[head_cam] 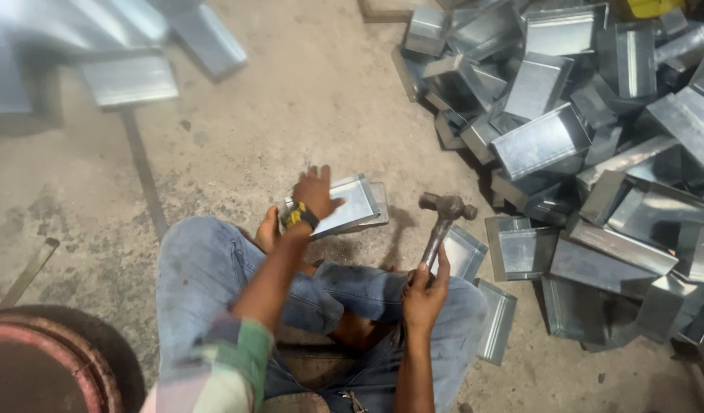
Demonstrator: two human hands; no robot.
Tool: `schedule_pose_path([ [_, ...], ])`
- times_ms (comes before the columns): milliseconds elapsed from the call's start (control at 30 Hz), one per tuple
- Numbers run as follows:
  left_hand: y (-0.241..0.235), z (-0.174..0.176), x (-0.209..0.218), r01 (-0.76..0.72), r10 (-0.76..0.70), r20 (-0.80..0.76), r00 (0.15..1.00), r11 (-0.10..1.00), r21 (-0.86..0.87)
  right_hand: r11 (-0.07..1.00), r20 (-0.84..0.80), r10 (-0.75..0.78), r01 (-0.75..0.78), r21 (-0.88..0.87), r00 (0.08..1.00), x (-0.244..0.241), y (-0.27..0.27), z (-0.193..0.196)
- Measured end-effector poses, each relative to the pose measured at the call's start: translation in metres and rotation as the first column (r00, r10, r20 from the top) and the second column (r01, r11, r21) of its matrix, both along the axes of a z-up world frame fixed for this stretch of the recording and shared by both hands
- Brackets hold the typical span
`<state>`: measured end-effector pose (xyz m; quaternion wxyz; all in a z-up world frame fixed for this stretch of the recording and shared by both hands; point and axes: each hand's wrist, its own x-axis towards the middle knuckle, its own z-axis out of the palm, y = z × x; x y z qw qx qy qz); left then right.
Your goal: The person uses a hammer to shape and flatten the edges of various small metal trays while sitting on the floor.
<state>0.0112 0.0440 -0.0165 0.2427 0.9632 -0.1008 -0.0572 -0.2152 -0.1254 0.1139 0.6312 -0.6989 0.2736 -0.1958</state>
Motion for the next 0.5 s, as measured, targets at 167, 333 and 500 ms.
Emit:
schedule_pose_path([
  [167,0.011,-0.002,0.034,0.138,-0.108,-0.231,0.967,0.983,0.122,0.969,-0.03,0.007,-0.014,-0.246,1.0,0.004,-0.006,-0.009],
  [333,-0.012,0.047,-0.043,-0.179,0.172,-0.195,0.965,0.984,-0.017,0.894,-0.081,0.037,-0.07,-0.442,0.996,0.014,0.009,0.01],
  [500,-0.015,0.088,-0.063,-0.193,0.188,-0.246,0.951,0.981,0.006,0.899,0.171,0.131,-0.044,-0.436,0.977,0.004,0.022,0.026],
])
